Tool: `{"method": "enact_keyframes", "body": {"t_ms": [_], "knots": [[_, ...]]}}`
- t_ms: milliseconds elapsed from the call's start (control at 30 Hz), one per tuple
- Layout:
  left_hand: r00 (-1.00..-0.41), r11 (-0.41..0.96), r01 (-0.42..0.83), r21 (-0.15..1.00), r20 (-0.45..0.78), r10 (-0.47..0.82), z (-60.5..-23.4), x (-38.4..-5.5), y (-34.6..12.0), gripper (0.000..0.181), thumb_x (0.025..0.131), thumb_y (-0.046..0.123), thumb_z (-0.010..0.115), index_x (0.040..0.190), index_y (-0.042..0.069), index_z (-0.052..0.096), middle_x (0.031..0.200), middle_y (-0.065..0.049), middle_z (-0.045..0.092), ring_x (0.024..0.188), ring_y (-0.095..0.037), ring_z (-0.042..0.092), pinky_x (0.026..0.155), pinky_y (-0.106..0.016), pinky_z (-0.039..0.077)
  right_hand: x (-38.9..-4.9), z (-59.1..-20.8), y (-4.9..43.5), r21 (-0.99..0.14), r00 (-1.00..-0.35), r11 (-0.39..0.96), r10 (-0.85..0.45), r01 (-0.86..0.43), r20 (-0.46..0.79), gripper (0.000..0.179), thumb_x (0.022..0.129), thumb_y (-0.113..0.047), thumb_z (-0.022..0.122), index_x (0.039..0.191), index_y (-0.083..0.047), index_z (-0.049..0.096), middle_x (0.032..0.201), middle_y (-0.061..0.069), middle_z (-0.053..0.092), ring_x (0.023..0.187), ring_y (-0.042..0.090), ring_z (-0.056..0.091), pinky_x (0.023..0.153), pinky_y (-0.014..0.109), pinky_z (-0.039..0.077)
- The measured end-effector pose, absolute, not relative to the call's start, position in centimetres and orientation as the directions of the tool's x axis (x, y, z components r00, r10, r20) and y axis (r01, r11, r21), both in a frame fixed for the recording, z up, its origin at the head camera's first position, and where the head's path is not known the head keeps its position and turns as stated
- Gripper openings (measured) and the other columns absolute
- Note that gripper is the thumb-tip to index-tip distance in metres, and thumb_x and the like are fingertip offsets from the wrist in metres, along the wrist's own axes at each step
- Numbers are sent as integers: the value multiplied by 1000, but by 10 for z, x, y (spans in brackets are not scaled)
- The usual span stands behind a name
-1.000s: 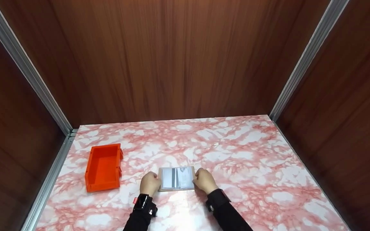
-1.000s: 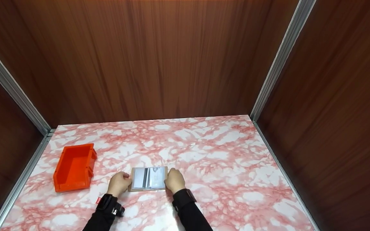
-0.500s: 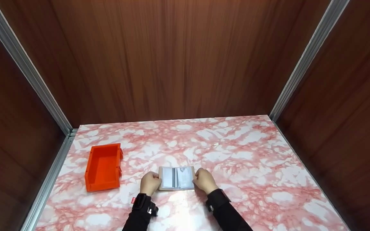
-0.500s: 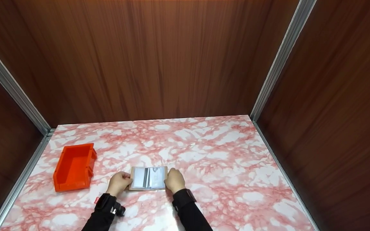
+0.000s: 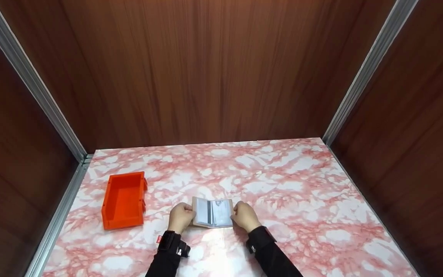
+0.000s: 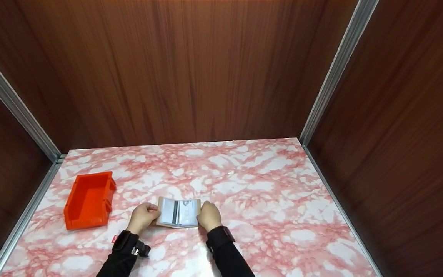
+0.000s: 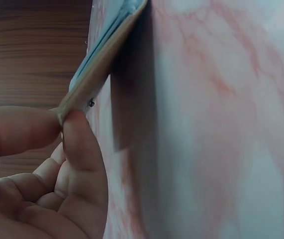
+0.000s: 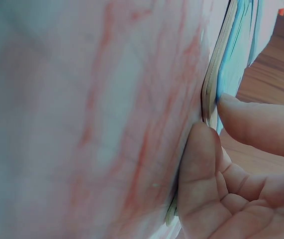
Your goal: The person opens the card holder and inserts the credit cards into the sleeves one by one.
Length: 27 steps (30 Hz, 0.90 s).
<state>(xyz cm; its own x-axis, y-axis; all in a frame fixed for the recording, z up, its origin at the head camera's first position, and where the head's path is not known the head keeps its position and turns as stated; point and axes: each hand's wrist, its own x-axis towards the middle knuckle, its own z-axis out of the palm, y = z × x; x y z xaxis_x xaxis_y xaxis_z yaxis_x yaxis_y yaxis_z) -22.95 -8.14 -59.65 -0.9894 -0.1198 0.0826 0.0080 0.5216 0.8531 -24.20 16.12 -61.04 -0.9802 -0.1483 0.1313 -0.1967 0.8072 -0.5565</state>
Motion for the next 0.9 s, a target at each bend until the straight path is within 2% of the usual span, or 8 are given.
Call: {"method": "enact_keyframes", "body": {"t_ms": [200,500,900], "knots": [[-989,513,33,858,103,-109,-590,-230,-74,11,74,1,64,84,-3,67,76,-8,66,71,-22,61,65,-36,51,-242,-611,161,-559,-977,802,-154,-213,150,23,74,-2,76,82,-2,54,68,3,51,63,21,50,63,37,46],[-992,464,35,885,87,-90,-584,-229,-60,11,79,2,65,88,-3,66,79,-9,69,70,-21,64,61,-32,53,-241,-610,161,-564,-975,797,-151,-216,160,20,73,-1,73,82,-2,55,68,2,51,63,20,50,62,36,46],[-985,473,109,874,160,-70,-581,-226,-42,12,82,8,68,90,-1,66,78,-6,67,72,-21,63,69,-36,53,-240,-608,161,-568,-975,794,-148,-217,166,20,72,-1,73,82,-2,56,68,2,52,64,21,52,63,37,47]]}}
